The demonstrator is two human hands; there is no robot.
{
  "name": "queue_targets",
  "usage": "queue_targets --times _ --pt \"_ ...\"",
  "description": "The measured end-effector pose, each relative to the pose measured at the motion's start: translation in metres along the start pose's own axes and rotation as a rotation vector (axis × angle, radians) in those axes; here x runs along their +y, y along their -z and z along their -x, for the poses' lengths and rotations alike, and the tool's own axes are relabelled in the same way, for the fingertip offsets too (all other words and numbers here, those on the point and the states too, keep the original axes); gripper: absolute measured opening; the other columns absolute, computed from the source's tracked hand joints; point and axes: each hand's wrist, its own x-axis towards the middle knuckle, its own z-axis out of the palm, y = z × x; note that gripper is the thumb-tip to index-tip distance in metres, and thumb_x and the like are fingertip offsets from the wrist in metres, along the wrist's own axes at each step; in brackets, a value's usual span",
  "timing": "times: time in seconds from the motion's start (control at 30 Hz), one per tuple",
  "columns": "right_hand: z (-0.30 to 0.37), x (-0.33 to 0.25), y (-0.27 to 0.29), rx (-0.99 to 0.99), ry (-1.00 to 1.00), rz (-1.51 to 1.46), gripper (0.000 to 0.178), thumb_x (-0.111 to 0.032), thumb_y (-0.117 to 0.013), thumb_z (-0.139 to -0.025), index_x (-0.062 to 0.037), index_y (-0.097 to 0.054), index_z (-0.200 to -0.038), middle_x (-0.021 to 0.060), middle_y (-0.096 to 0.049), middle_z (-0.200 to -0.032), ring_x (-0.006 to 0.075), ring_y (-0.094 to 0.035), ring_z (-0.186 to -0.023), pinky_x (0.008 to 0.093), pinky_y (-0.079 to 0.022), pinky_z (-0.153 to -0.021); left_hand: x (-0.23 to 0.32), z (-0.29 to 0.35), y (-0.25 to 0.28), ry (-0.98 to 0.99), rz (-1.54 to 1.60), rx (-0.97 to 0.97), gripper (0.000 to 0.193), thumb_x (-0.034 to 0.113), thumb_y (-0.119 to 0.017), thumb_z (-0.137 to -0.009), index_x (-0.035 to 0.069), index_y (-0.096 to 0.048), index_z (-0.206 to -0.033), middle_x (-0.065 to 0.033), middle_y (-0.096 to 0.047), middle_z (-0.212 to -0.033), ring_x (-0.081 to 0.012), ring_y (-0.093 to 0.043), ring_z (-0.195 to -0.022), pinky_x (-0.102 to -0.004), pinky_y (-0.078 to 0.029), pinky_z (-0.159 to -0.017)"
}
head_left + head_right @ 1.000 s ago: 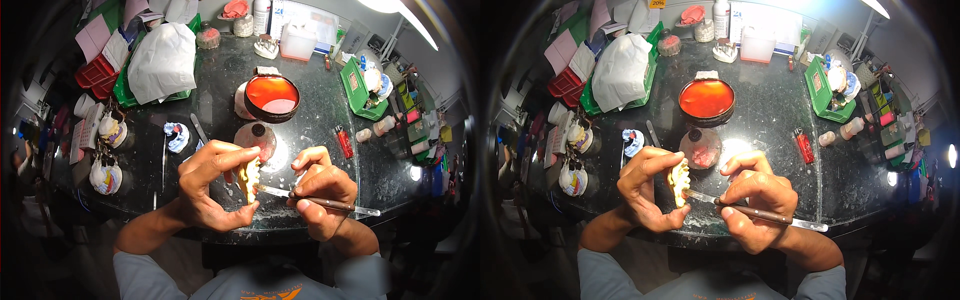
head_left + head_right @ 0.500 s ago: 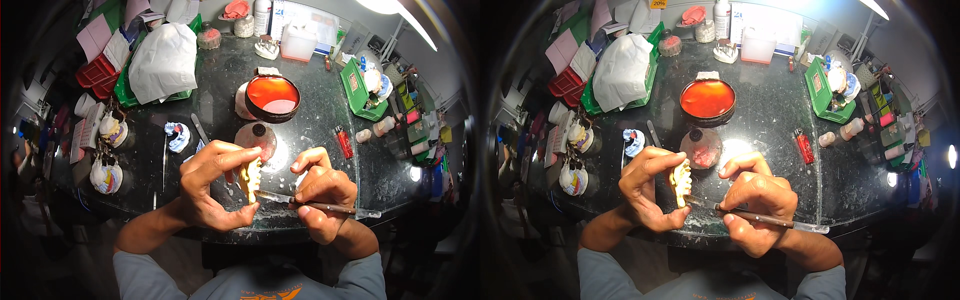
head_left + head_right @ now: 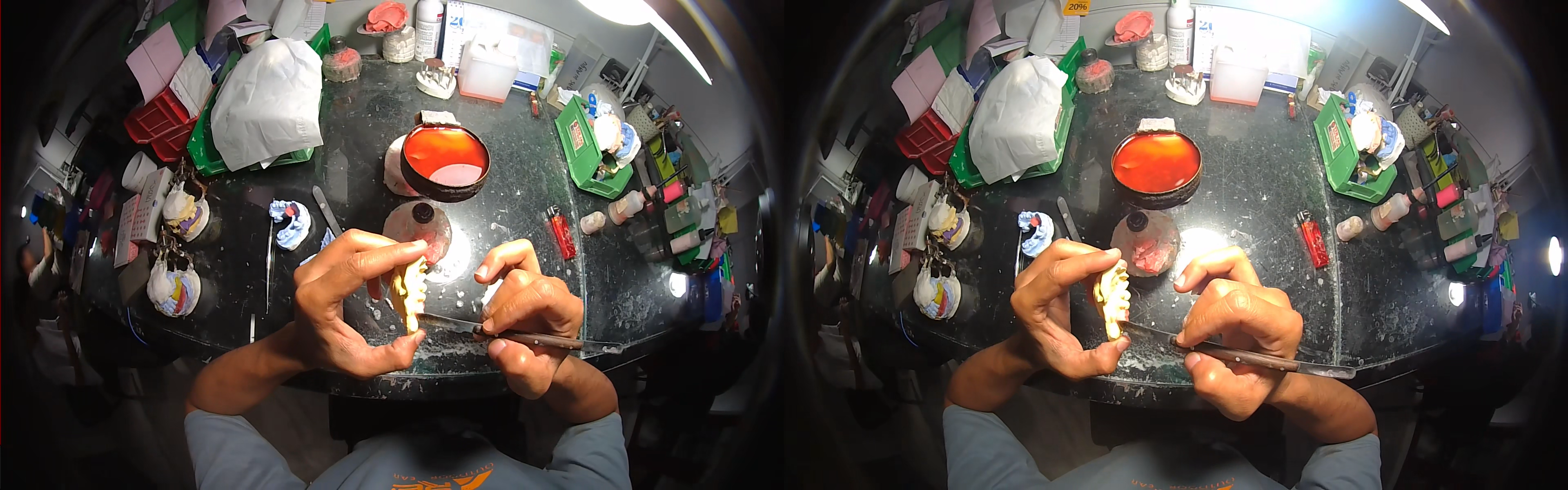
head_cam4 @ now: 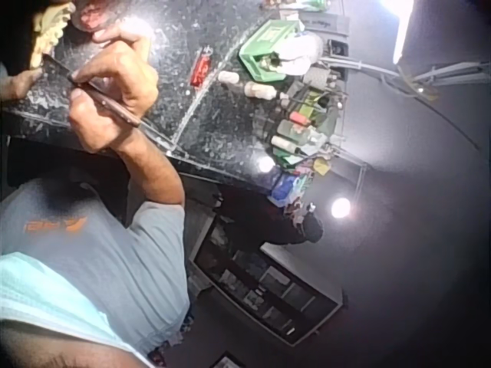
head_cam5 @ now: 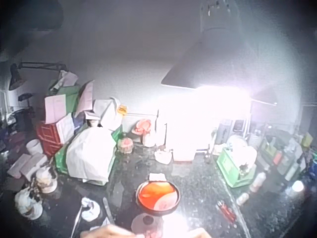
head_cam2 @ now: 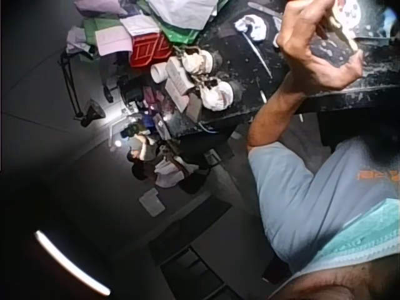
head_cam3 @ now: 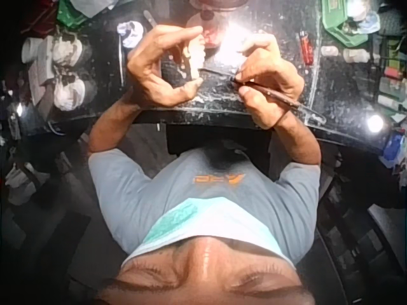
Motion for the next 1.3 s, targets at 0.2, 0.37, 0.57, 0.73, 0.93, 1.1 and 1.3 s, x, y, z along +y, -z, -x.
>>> queue_targets --times 0.2,0.37,0.57,0.73,0.93,1.1,1.3 --pt "0.003 0.002 0.002 0.012 0.026 -0.039 0.016 -0.008 -0.065 -0.067 -0.0025 -0.063 -0.081 0.0058 -0.063 -0.065 0.0223 -0.057 -0.072 0.0425 -0.045 -0.090 -0.002 0.001 0.000 -0.003 0.027 -0.010 0.072 0.017 -0.086 -0.060 -0.008 -0.063 -0.124 -0.0161 -0.065 -0.104 -0.0166 -0.064 -0.086 -0.0265 -0.052 -0.070" --pt "0.008 0.003 -0.001 0.145 -0.009 -0.060 0.012 -0.007 -0.063 -0.074 -0.0018 -0.061 -0.085 0.0058 -0.062 -0.065 0.0223 -0.057 -0.077 0.0433 -0.045 -0.090 -0.006 0.008 -0.007 0.057 0.197 0.008 0.077 0.005 -0.093 -0.061 -0.005 -0.052 -0.126 -0.0234 -0.066 -0.115 -0.0200 -0.070 -0.096 -0.0281 -0.058 -0.079" --pt "0.009 0.003 0.002 0.191 -0.060 -0.127 0.010 -0.005 -0.062 -0.074 0.0001 -0.061 -0.083 0.0072 -0.063 -0.067 0.0272 -0.057 -0.089 0.0420 -0.047 -0.085 -0.007 0.008 -0.008 0.039 0.172 -0.031 0.079 0.001 -0.093 -0.061 -0.003 -0.048 -0.127 -0.0266 -0.065 -0.118 -0.0206 -0.071 -0.096 -0.0282 -0.059 -0.078" --pt "0.007 0.002 0.002 0.141 -0.057 -0.077 0.012 -0.005 -0.064 -0.073 0.0018 -0.063 -0.083 0.0073 -0.062 -0.066 0.0278 -0.058 -0.090 0.0412 -0.047 -0.082 -0.008 0.007 -0.006 0.037 0.165 -0.052 0.080 0.001 -0.094 -0.061 -0.002 -0.048 -0.127 -0.0280 -0.065 -0.119 -0.0209 -0.071 -0.095 -0.0285 -0.059 -0.078" --pt "0.008 0.002 0.001 0.154 -0.051 -0.125 0.015 -0.006 -0.064 -0.075 0.0022 -0.063 -0.088 0.0074 -0.062 -0.064 0.0263 -0.056 -0.091 0.0411 -0.045 -0.087 -0.007 0.006 -0.006 0.097 0.212 -0.066 0.081 0.000 -0.094 -0.060 -0.001 -0.046 -0.126 -0.0278 -0.065 -0.120 -0.0202 -0.071 -0.096 -0.0287 -0.059 -0.079" --pt "0.011 0.001 -0.005 0.219 -0.084 -0.135 0.019 -0.006 -0.061 -0.077 0.0026 -0.063 -0.094 0.0075 -0.063 -0.066 0.0255 -0.053 -0.094 0.0422 -0.042 -0.094 -0.006 0.005 -0.006 0.229 0.399 -0.007 0.083 -0.001 -0.094 -0.060 0.003 -0.041 -0.124 -0.0252 -0.063 -0.120 -0.0191 -0.071 -0.096 -0.0296 -0.061 -0.083" --pt "0.012 0.001 -0.004 0.216 -0.121 -0.102 0.019 -0.005 -0.061 -0.078 0.0018 -0.063 -0.095 0.0087 -0.066 -0.075 0.0257 -0.052 -0.099 0.0427 -0.042 -0.095 -0.004 0.003 -0.008 0.290 0.495 -0.004 0.082 -0.007 -0.091 -0.062 0.004 -0.038 -0.123 -0.0246 -0.061 -0.123 -0.0222 -0.071 -0.101 -0.0324 -0.063 -0.083"
